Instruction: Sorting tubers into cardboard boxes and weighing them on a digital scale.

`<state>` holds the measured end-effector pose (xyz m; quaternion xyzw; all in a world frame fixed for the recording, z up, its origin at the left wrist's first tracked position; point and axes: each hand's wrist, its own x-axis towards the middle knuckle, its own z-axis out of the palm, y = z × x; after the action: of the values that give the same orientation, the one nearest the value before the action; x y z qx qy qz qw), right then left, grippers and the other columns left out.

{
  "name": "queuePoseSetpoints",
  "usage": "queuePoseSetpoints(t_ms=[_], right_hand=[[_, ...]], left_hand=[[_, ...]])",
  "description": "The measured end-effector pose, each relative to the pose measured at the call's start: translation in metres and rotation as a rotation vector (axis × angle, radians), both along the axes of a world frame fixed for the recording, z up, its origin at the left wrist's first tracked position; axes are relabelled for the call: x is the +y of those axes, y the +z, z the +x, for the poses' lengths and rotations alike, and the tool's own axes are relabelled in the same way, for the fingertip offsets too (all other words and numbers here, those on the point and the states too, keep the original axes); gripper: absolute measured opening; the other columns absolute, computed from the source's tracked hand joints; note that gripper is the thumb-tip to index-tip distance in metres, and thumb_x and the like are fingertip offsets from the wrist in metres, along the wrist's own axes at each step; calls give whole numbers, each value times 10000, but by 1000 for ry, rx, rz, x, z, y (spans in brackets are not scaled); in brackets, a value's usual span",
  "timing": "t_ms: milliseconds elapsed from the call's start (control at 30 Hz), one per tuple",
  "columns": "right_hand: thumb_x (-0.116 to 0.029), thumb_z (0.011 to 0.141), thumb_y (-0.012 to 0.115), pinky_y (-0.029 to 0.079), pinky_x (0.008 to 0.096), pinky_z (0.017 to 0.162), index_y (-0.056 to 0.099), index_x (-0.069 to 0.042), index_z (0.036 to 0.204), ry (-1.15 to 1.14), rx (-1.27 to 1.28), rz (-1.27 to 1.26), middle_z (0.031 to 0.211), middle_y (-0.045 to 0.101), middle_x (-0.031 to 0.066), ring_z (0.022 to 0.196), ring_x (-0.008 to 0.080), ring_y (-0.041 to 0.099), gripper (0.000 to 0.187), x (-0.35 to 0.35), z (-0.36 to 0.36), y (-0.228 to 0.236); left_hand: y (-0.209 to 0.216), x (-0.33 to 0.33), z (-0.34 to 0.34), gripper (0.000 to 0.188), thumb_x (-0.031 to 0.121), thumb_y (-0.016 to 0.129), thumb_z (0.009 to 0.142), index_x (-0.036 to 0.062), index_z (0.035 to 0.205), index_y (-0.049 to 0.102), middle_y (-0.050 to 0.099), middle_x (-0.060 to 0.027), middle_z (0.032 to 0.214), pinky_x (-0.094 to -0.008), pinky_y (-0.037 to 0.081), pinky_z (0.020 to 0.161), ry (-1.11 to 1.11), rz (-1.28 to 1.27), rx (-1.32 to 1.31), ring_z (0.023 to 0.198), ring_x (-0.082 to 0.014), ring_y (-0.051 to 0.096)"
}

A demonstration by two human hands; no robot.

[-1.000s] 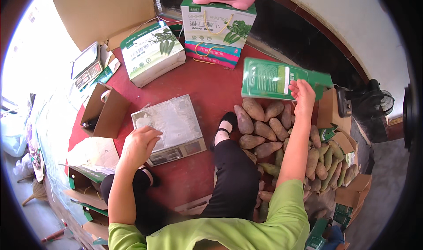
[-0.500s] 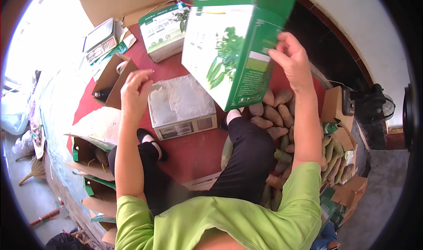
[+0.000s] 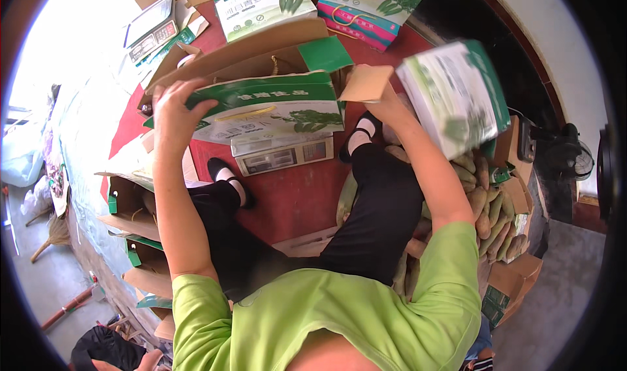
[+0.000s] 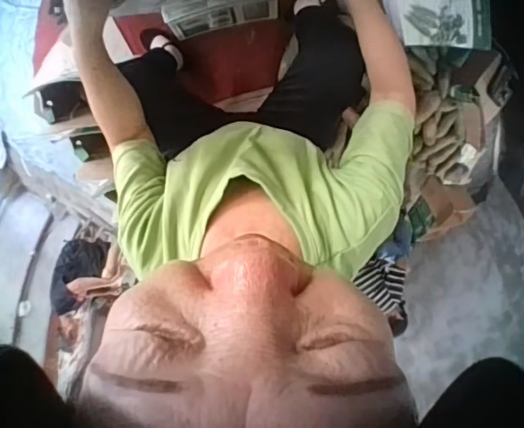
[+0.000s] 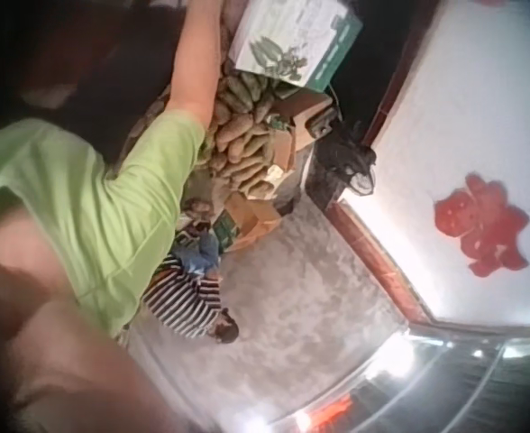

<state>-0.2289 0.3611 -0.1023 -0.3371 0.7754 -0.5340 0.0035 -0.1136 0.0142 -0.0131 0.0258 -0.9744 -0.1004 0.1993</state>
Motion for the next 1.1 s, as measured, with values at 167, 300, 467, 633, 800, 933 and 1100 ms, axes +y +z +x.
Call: queuePoseSetpoints(t_ms=[167, 300, 467, 633, 800, 933, 1100], right_hand=[[-130, 753, 688, 485, 358, 742, 598, -59, 927, -101, 58, 527, 898, 591, 103, 852, 264, 590, 208, 21, -2, 2], [-182, 817, 647, 498, 339, 705, 584, -61, 994, -240, -85, 840, 982, 619, 91, 861, 221, 605, 224, 26, 10, 15], [-260, 869, 606, 493, 282, 667, 571, -83, 1120, -322, -715, 261, 978, 615, 24, 878, 123, 579, 309, 46, 17, -5], [-267, 867, 614, 496, 278, 680, 564, -86, 1157, -275, -785, 113, 1020, 620, 29, 885, 116, 584, 346, 53, 15, -31], [-139, 827, 635, 489, 274, 667, 578, -65, 1132, -348, -810, -33, 970, 627, 23, 850, 108, 580, 320, 72, 24, -39], [-114, 867, 603, 477, 234, 680, 576, -56, 1159, -417, -777, 55, 986, 611, 14, 829, 101, 592, 298, 114, 39, -65], [-113, 866, 588, 458, 242, 595, 596, -42, 1123, -695, -805, 57, 889, 625, 24, 714, 93, 567, 267, 159, 95, -123]], left_hand=[[1, 28, 4, 392, 86, 719, 706, 70, 1086, 626, 628, -104, 1004, -337, 476, 762, -87, 163, -258, 874, -281, 627], [1, 39, 3, 384, 63, 705, 707, 76, 1084, 629, 628, -104, 962, -367, 471, 781, -73, 149, -265, 907, -286, 619], [-4, 56, -1, 218, 119, 681, 749, 87, 963, 664, 604, -88, 899, -402, 467, 747, -131, 25, -328, 871, -317, 599], [0, 68, -1, 155, 136, 682, 745, 31, 849, 636, 569, -111, 840, -423, 443, 699, -69, -66, -341, 826, -334, 580], [-3, 71, -2, 189, 133, 683, 753, 23, 898, 634, 575, -113, 889, -411, 443, 691, -42, -63, -336, 821, -341, 585], [-9, 61, -1, 198, 100, 676, 748, 26, 929, 646, 588, -112, 894, -390, 449, 710, -62, 34, -340, 821, -324, 590], [-12, 60, -2, 201, 81, 667, 754, 22, 944, 642, 586, -117, 884, -381, 450, 709, -68, 34, -331, 814, -324, 590]])
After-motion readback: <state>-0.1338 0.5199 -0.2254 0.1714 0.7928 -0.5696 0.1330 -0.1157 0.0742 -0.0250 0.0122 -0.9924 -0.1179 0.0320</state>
